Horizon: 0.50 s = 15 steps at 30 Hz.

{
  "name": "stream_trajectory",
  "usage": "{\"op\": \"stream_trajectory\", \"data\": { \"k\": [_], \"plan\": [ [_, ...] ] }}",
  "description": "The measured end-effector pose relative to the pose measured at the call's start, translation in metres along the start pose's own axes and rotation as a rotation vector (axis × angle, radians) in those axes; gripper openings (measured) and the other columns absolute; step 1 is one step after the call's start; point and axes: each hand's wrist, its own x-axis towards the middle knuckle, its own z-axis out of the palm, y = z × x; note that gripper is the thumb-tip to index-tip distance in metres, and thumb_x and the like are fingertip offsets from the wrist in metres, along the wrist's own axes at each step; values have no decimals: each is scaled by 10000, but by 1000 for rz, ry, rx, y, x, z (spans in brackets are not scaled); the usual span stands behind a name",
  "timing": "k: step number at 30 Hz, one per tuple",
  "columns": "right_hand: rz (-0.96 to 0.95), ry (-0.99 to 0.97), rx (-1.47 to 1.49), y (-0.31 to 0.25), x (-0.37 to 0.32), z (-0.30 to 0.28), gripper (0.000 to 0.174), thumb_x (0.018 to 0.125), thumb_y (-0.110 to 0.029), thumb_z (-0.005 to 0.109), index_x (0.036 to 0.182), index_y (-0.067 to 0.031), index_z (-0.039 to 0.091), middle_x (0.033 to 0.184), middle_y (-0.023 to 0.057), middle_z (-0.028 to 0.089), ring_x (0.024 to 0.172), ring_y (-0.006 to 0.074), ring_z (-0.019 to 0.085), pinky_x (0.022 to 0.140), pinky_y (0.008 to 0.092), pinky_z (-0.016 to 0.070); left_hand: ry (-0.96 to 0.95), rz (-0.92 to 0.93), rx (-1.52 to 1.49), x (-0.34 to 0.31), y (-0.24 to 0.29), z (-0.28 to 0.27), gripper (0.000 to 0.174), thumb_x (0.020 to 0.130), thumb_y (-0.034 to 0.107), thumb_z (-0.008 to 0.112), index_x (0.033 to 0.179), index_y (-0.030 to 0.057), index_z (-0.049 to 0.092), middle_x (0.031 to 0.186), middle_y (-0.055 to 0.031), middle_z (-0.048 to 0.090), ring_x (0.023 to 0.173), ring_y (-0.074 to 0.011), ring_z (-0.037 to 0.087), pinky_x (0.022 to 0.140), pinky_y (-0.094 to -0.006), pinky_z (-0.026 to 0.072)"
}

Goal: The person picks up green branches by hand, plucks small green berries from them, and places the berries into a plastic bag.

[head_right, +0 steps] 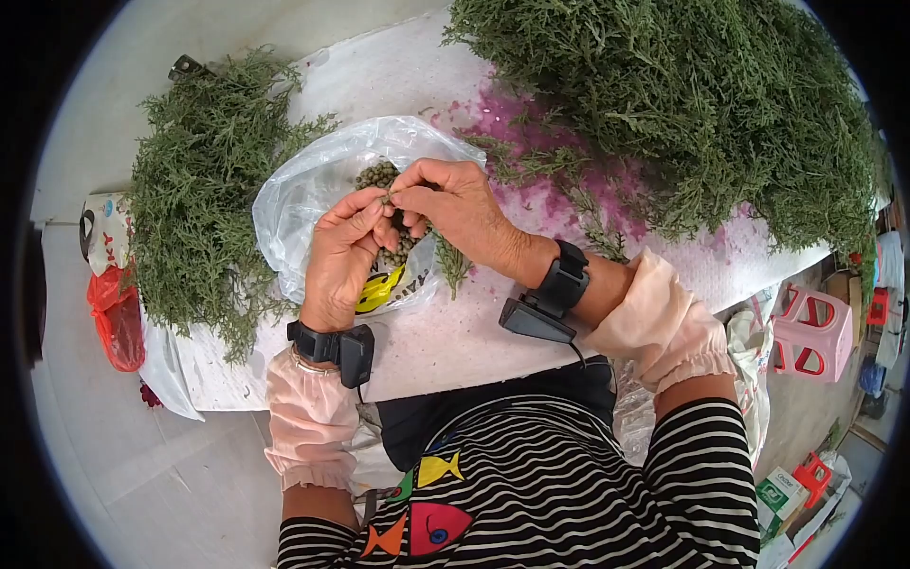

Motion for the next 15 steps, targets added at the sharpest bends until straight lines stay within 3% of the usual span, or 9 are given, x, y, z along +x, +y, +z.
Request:
{"op": "stream_trajectory", "data": {
  "k": [15],
  "plan": [
    [-35, -35, -23, 1, 0, -2, 91, 841, -57, 549, 867, 17, 595, 741, 31, 586, 611, 74, 531, 544, 222, 463, 25, -16, -6, -1, 1, 2, 153, 833, 13, 574, 970, -46, 609, 799, -110, 614, 622, -150, 561, 572, -282, 494]
  ]
}}
